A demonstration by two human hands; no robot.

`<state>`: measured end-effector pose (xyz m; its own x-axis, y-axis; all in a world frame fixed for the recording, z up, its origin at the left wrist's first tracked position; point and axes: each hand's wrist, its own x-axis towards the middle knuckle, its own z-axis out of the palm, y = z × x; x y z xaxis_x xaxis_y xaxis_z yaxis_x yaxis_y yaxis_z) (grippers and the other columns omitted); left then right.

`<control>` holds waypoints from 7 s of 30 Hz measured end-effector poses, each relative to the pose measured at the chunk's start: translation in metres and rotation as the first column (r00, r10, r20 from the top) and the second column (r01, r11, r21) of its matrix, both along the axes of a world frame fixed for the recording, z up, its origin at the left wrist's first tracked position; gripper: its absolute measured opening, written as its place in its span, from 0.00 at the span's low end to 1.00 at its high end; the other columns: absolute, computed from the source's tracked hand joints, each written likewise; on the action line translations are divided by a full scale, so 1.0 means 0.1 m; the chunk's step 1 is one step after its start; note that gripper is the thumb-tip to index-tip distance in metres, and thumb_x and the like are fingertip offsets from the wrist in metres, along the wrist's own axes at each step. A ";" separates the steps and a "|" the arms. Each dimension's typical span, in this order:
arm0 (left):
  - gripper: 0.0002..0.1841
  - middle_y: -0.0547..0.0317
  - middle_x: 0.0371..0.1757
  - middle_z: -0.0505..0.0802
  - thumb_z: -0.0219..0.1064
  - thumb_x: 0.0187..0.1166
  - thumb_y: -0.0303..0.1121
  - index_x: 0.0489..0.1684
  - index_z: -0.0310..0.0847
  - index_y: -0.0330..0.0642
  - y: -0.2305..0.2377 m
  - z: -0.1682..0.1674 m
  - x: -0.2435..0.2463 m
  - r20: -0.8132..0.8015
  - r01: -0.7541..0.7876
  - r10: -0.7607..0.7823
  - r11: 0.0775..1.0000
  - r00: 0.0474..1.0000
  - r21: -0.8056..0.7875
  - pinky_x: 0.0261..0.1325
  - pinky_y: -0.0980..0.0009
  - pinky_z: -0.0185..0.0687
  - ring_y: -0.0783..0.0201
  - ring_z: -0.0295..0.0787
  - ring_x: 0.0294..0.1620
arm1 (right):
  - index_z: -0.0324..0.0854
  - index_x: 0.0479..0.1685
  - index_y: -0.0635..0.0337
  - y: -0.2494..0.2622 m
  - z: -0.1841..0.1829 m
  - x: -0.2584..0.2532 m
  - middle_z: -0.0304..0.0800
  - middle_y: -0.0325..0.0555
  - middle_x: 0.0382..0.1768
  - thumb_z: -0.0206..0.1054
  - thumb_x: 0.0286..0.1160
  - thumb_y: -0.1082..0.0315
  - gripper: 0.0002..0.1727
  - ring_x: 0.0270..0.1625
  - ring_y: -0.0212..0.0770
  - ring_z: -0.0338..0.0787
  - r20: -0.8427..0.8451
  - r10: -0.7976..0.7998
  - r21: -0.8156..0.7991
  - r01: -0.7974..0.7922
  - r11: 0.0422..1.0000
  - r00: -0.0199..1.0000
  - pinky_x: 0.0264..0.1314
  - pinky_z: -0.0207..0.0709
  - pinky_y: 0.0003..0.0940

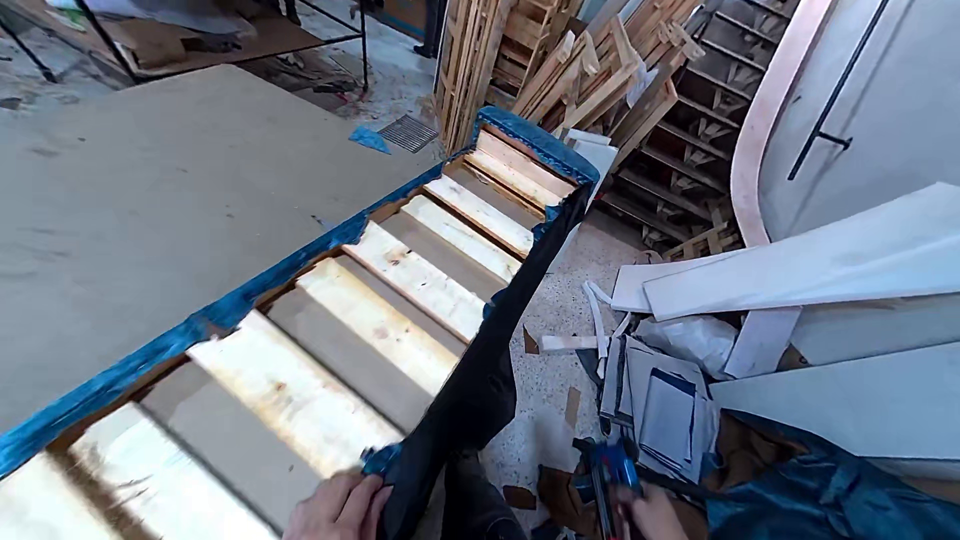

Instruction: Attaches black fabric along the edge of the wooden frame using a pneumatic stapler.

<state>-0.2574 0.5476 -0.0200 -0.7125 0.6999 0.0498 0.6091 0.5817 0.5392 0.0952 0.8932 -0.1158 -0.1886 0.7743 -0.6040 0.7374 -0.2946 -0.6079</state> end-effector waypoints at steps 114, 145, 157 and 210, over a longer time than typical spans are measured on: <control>0.15 0.61 0.48 0.92 0.63 0.85 0.48 0.45 0.90 0.49 1.03 -0.12 -0.02 -0.029 -0.211 0.212 0.977 0.977 0.017 0.57 0.53 0.81 0.57 0.89 0.53 | 0.84 0.26 0.43 0.69 1.46 -2.65 0.80 0.25 0.13 0.65 0.72 0.40 0.19 0.14 0.24 0.81 0.298 0.786 0.514 -0.785 0.345 0.541 0.15 0.77 0.30; 0.15 0.60 0.45 0.93 0.67 0.79 0.49 0.41 0.92 0.50 -0.72 -0.10 0.50 0.098 -0.414 0.410 0.910 0.907 0.032 0.49 0.51 0.86 0.55 0.91 0.48 | 0.85 0.25 0.45 -0.77 1.51 -2.35 0.80 0.25 0.14 0.68 0.71 0.45 0.16 0.15 0.22 0.79 0.262 0.807 0.517 -0.783 0.346 0.530 0.16 0.75 0.26; 0.14 0.58 0.43 0.94 0.64 0.85 0.43 0.41 0.93 0.45 -0.82 -0.26 0.51 0.039 -0.356 0.355 0.914 0.934 0.196 0.51 0.59 0.87 0.57 0.92 0.48 | 0.88 0.27 0.46 -1.81 1.52 -2.10 0.83 0.23 0.16 0.68 0.73 0.50 0.14 0.18 0.17 0.79 0.223 0.844 0.541 -0.782 0.310 0.489 0.18 0.74 0.19; 0.16 0.63 0.50 0.93 0.67 0.79 0.53 0.42 0.93 0.53 -3.69 -0.13 1.19 0.097 -0.357 0.348 0.930 0.932 0.088 0.59 0.47 0.78 0.57 0.89 0.53 | 0.87 0.31 0.44 -4.34 1.48 -1.43 0.83 0.22 0.18 0.69 0.72 0.51 0.10 0.20 0.17 0.81 0.209 0.856 0.535 -0.788 0.305 0.473 0.21 0.76 0.19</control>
